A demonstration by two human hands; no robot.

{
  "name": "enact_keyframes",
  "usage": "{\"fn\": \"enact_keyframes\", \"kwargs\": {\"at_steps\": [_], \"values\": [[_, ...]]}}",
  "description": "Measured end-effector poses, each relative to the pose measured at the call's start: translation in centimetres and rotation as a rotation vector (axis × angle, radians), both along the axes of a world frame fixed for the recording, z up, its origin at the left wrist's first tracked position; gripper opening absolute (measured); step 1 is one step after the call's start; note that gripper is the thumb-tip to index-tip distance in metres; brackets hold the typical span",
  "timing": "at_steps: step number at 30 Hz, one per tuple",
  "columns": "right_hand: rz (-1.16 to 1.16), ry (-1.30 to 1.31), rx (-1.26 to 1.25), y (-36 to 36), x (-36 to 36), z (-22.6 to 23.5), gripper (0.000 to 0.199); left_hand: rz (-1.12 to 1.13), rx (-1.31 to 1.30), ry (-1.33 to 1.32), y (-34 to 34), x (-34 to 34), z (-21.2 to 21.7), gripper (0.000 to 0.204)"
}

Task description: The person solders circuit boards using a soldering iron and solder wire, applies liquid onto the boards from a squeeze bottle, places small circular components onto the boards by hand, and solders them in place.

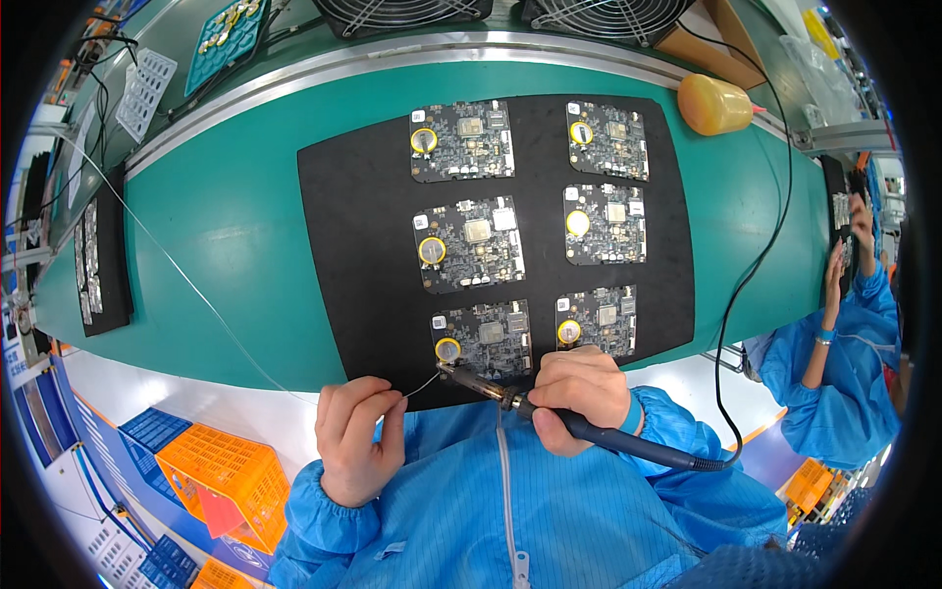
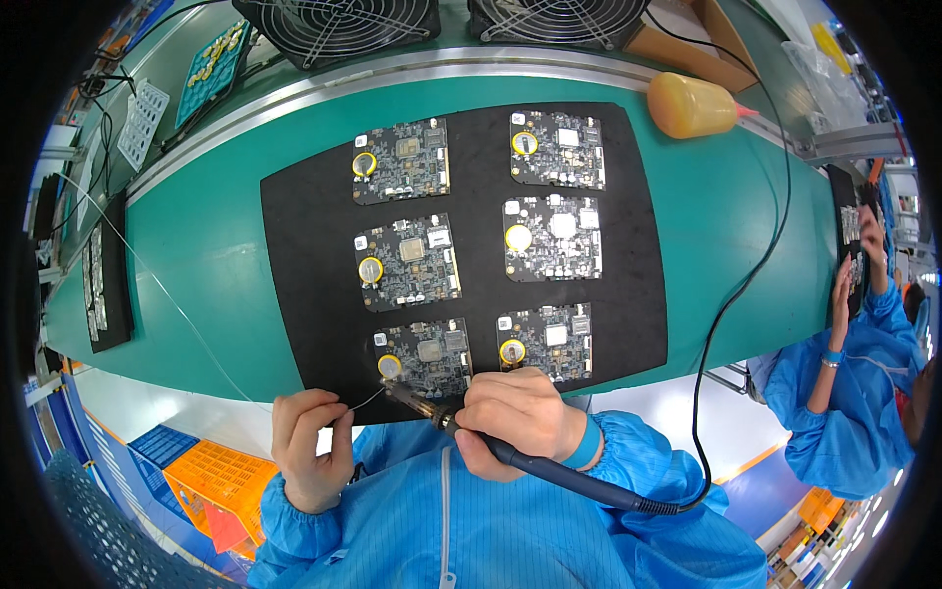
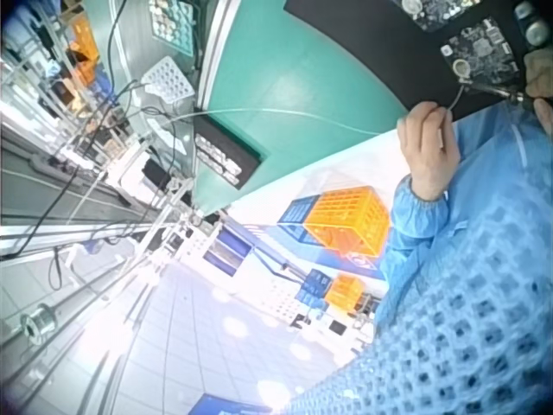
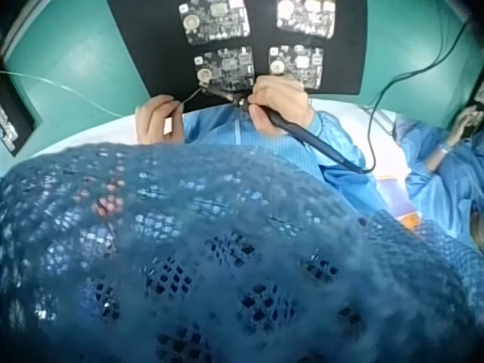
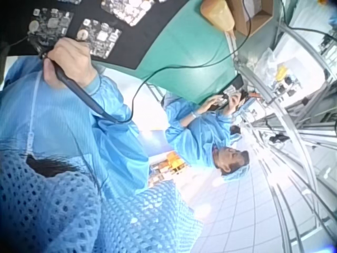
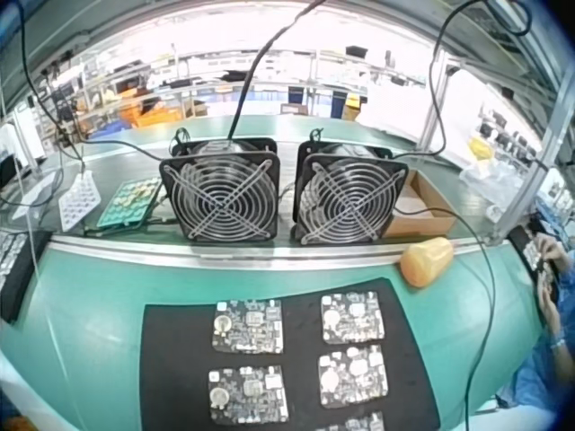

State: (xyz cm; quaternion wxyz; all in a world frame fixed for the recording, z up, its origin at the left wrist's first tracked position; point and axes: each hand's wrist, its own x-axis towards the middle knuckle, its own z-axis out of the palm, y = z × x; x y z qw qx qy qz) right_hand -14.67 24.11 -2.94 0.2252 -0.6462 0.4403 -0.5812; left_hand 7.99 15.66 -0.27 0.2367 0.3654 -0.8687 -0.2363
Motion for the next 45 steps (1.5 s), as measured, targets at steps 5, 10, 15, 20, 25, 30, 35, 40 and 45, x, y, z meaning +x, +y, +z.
{"fn": "enact_keyframes", "kwargs": {"at_steps": [5,10,15,20,25,30,35,40,45], "values": [[-0.002,0.01,0.011,0.2,-0.1,-0.1,0.01,-0.016,0.022,0.012,0.1,-0.8,-0.3,0.021],[-0.002,-0.011,-0.013,0.3,-0.2,-0.1,0.01,-0.002,-0.018,-0.004,0.3,-1.1,0.0,0.021],[-0.03,-0.052,-0.014,0.9,-1.8,1.1,0.009,-0.051,-0.238,-0.083,-0.2,-0.6,1.1,0.021],[-0.124,-0.148,-0.015,2.0,-5.1,1.8,0.012,0.051,-0.041,0.052,0.6,-1.7,1.4,0.024],[-0.28,-0.422,0.124,4.6,-7.8,1.3,0.017,-0.082,-0.012,0.128,1.4,-4.8,0.9,0.023],[-0.248,-0.418,0.101,6.0,-8.6,0.8,0.019,-0.243,-0.014,0.121,1.9,-6.8,0.0,0.025],[-0.159,-0.3,0.062,5.6,-8.8,0.5,0.015,-0.248,-0.027,0.091,2.2,-7.2,-0.5,0.025],[-0.119,-0.224,0.069,5.2,-8.7,0.6,0.016,-0.237,-0.023,0.073,2.2,-7.4,-0.5,0.025],[-0.103,-0.199,0.072,5.1,-8.6,0.3,0.016,-0.225,-0.011,0.07,2.2,-7.1,-0.4,0.024]]}}
